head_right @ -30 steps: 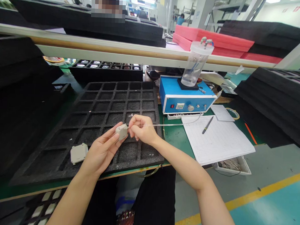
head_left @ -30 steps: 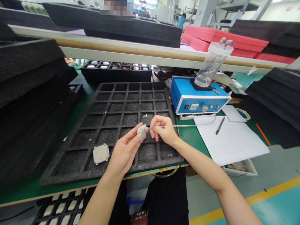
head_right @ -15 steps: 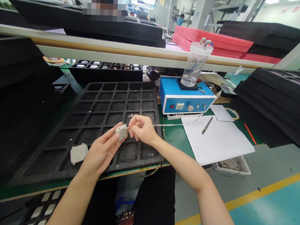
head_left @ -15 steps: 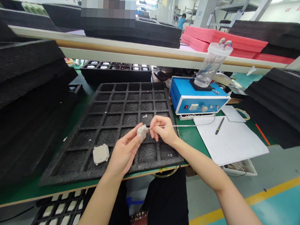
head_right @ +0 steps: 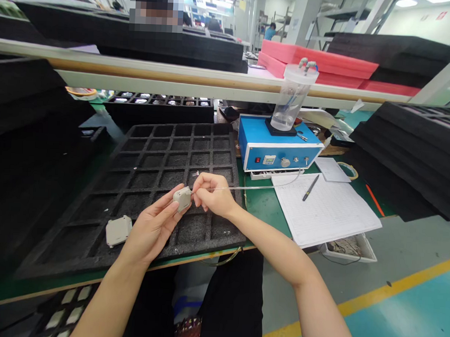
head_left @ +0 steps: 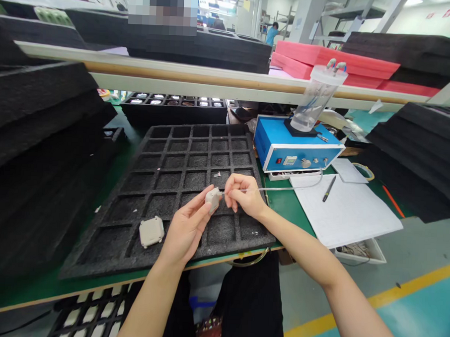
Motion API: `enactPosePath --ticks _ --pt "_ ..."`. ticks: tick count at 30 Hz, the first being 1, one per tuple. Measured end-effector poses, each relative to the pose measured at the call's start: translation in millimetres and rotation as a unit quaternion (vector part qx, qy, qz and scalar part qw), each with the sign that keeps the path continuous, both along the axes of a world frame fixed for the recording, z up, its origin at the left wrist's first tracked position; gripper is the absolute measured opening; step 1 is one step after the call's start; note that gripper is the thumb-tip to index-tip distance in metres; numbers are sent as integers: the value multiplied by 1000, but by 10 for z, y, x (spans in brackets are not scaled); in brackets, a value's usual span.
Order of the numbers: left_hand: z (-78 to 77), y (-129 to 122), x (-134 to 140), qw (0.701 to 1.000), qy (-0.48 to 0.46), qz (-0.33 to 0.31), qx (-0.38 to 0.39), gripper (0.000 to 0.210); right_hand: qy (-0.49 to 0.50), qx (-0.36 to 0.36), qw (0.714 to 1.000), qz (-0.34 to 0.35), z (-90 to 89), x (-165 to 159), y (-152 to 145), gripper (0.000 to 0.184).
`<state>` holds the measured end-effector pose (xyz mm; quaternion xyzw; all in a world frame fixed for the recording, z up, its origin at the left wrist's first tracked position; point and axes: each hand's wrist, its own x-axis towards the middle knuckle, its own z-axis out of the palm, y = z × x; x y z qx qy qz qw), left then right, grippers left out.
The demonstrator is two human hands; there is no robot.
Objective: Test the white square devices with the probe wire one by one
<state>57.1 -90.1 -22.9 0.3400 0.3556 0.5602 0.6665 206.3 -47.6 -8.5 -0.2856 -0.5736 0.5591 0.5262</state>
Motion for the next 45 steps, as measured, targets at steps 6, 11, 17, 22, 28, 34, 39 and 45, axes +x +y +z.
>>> enactPosePath --ticks 6,11,17,22,28,34,39,45 --pt "1 -1 0 1000 0 0 0 36 -1 4 1000 -1 0 -6 1 4" --pt "-7 0 -2 1000 5 0 -1 38 -6 2 1000 -3 3 -11 -1 4" --pt "-8 6 4 1000 8 3 1 40 -13 3 1000 0 11 0 -1 4" --pt "-3 2 3 1000 10 4 -2 40 -16 2 1000 1 7 3 -2 5" --pt "7 -8 4 1000 8 6 -3 39 -11 7 1000 2 -3 2 3 4" --pt "3 1 0 1000 5 3 0 37 -19 8 1000 1 -2 1 -1 4" --pt "0 1 0 1000 4 0 4 38 -22 6 1000 -3 4 0 -2 4" --pt "-8 -4 13 1000 -3 2 8 37 -23 14 1000 -6 10 10 -25 2"
